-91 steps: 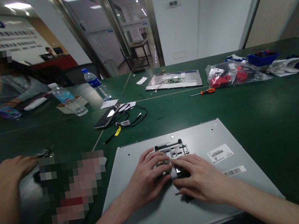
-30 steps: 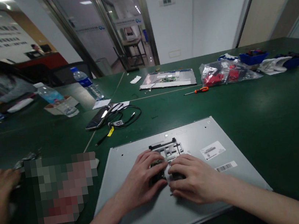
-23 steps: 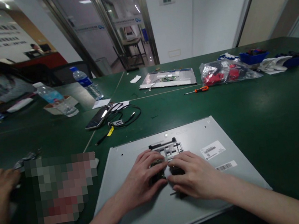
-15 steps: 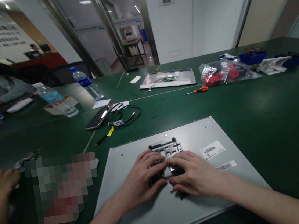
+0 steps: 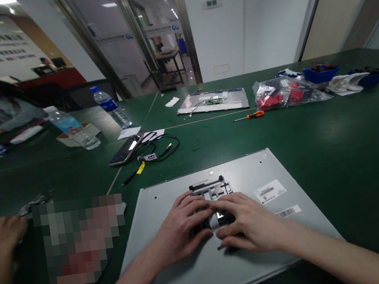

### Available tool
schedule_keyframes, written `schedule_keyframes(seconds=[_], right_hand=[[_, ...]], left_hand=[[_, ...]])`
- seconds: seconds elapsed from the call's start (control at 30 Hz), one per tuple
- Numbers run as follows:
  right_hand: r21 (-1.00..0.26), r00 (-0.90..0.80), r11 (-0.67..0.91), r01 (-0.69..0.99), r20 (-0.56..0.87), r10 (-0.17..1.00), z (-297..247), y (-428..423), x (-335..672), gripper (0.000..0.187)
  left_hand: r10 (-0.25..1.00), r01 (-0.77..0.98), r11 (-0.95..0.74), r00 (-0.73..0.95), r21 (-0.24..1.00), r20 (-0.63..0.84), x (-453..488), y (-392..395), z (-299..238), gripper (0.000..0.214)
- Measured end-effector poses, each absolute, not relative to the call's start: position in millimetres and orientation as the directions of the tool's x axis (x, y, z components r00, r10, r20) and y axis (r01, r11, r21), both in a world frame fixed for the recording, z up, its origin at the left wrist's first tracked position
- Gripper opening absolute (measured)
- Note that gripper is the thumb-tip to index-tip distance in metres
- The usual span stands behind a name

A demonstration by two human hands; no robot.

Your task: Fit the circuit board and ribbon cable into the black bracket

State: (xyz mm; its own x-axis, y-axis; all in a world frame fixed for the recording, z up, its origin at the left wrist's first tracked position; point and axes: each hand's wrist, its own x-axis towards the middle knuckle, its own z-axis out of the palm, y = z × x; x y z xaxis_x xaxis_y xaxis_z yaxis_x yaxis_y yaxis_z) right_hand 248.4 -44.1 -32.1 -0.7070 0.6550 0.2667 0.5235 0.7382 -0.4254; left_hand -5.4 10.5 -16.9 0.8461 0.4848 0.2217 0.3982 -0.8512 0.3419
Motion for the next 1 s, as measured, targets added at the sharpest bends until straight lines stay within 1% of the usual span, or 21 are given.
schedule_keyframes(seconds=[0.17,0.33,0.5,0.63,0.83,1.0], right_hand=[[-0.424,-0.699,0.737,0.527,0.277,0.659,-31.5,-43.0,248.8,0.02],[-0.427,-0.712,0.748,0.507,0.281,0.643,-30.7,-43.7,247.7,0.018],[-0.431,-0.715,0.754,0.496,0.29,0.636,-28.9,-43.8,247.2,0.018],[-0.41,-0.703,0.762,0.502,0.32,0.635,-29.6,-42.9,247.8,0.018],[-0.357,-0.668,0.757,0.547,0.36,0.652,-33.0,-42.1,247.6,0.024],[-0.347,-0.674,0.761,0.548,0.356,0.647,-33.6,-41.2,248.0,0.018]], left_hand=[[0.471,0.384,-0.86,0.85,0.336,0.233,-5.2,10.8,-16.8,0.034],[0.478,0.406,-0.859,0.855,0.313,0.202,-5.2,10.8,-18.1,0.027],[0.487,0.41,-0.856,0.844,0.316,0.225,-4.0,9.7,-18.7,0.025],[0.482,0.398,-0.859,0.842,0.321,0.244,-3.7,9.4,-19.1,0.027],[0.483,0.396,-0.855,0.843,0.334,0.236,-3.3,8.9,-16.5,0.029],[0.477,0.386,-0.857,0.844,0.34,0.246,-2.5,9.0,-15.6,0.031]])
